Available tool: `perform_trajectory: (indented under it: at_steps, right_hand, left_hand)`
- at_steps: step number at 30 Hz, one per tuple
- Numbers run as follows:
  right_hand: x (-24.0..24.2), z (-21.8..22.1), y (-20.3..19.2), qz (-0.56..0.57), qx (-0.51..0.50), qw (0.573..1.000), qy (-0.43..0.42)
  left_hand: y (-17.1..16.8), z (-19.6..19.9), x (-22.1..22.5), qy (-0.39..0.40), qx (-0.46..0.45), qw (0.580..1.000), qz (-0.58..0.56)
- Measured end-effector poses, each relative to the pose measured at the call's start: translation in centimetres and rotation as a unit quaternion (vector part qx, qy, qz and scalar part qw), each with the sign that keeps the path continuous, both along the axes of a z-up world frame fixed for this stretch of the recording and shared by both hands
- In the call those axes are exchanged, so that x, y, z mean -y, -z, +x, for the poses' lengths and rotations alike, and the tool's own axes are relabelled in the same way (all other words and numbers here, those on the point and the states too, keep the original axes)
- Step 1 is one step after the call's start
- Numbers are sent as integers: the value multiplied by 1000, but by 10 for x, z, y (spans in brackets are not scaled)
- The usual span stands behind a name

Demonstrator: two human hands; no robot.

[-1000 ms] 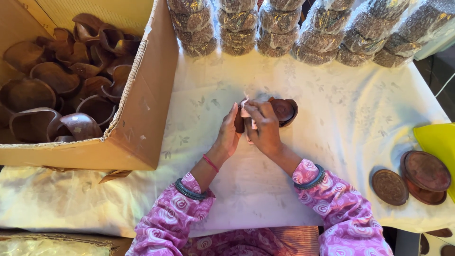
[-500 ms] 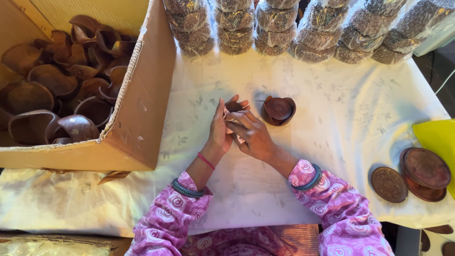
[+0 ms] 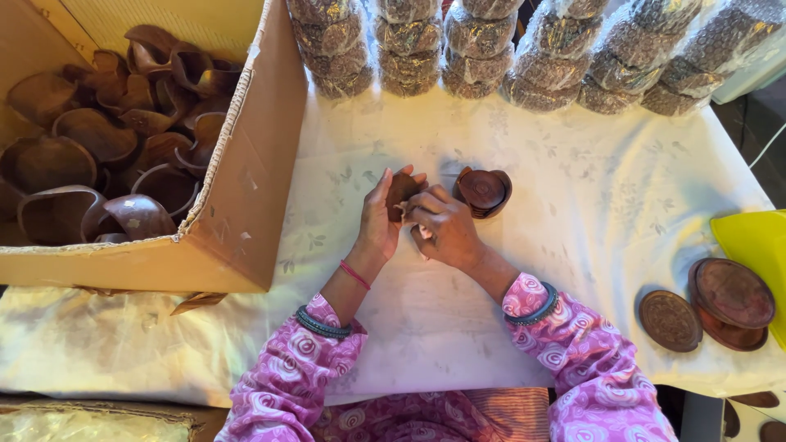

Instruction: Cleaning and wrapping small clay lamps using a cloth and plastic wrap.

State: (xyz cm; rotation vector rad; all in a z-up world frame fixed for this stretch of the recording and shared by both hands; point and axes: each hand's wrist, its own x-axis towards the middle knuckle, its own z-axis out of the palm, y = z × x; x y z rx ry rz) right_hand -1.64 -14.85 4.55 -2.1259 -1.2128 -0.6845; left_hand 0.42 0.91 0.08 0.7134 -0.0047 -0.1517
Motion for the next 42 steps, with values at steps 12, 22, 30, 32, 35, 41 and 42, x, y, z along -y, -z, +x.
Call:
perform_trajectory:
  at_steps: [12,22,30,32,35,41,42]
  right_hand:
    - [3,2,-1,46,16,992,114]
    - [-3,-1,10,87,-32,990,106]
    - [-9,-11,2,48,11,999,19]
    - [-8,-10,2,44,12,999,18]
    - [-6,-10,1,31,-9,999,4]
    - [8,-19,0,10,-14,1000,-8]
    - [14,-20,1,-24,-24,999,2]
  left_hand:
    - [11,-3,12,17,-6,996,92]
    - [12,-3,13,27,-9,997,68]
    - [7,-7,11,51,-3,998,25]
    - [14,-5,10,45,-7,998,32]
    - [25,0,10,18,-12,999,43]
    - [10,-2,8,-23,-20,999,44]
    - [6,-2,9,-44,-18,997,58]
